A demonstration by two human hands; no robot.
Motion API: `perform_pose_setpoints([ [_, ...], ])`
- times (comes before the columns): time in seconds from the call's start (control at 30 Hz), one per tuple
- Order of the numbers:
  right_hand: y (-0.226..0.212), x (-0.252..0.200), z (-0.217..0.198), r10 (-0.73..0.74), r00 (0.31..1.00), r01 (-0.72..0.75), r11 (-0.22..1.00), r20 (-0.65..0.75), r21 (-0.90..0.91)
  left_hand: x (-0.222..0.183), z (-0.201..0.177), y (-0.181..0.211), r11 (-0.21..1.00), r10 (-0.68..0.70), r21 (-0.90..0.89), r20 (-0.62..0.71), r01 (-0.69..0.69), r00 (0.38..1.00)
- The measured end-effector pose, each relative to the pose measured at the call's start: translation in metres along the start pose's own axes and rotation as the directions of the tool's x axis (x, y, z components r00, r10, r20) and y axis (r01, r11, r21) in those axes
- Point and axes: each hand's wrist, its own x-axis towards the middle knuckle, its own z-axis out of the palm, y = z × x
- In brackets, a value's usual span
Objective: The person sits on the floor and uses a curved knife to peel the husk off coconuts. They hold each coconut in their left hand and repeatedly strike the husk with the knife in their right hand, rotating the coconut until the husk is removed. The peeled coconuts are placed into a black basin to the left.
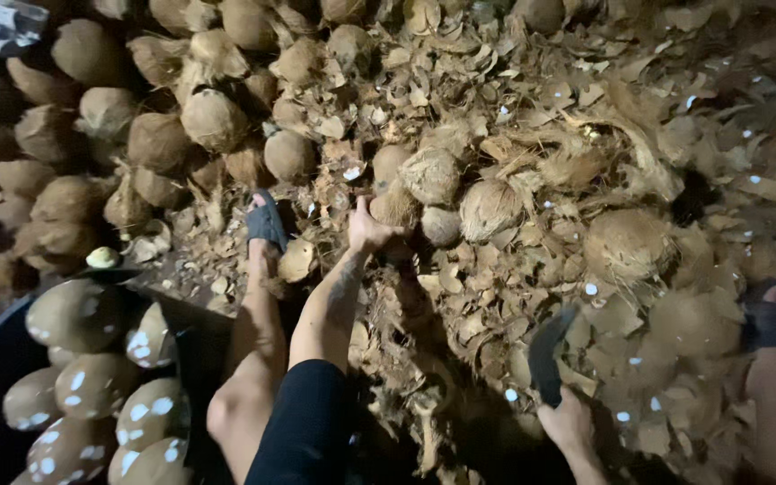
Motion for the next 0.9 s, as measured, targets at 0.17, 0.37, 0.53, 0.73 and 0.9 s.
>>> perform_pose_setpoints([
  [0.17,-0.012,-0.013,-0.008,-0.070,0.998,0.070,0.989,-0.007,0.132,-0.042,-0.016,-0.029,0.868,-0.083,-0.454,0.266,0.201,0.960],
  [0.37,-0.015,-0.025,-0.010,-0.281,0.944,0.327,0.874,-0.174,0.361,-0.120,-0.047,-0.052,0.320,0.134,-0.937,0.192,0.141,0.972],
  [0.53,-0.038,-0.080,-0.021,-0.342,0.890,0.446,0.790,-0.302,0.421,-0.218,-0.036,-0.013,0.307,-0.107,-0.826,0.463,0.472,0.880],
  [0.73,-0.066,-0.206,-0.081,-0.744,0.478,0.732,0.044,-0.467,0.680,-0.240,0.018,-0.055,0.407,-0.005,-0.854,0.352,0.324,0.936],
  [0.9,-0.057,-0.192,-0.063,-0.624,-0.062,0.738,-0.554,-0.779,0.385,-0.243,0.006,-0.070,0.841,0.096,-0.536,0.290,0.078,0.952],
])
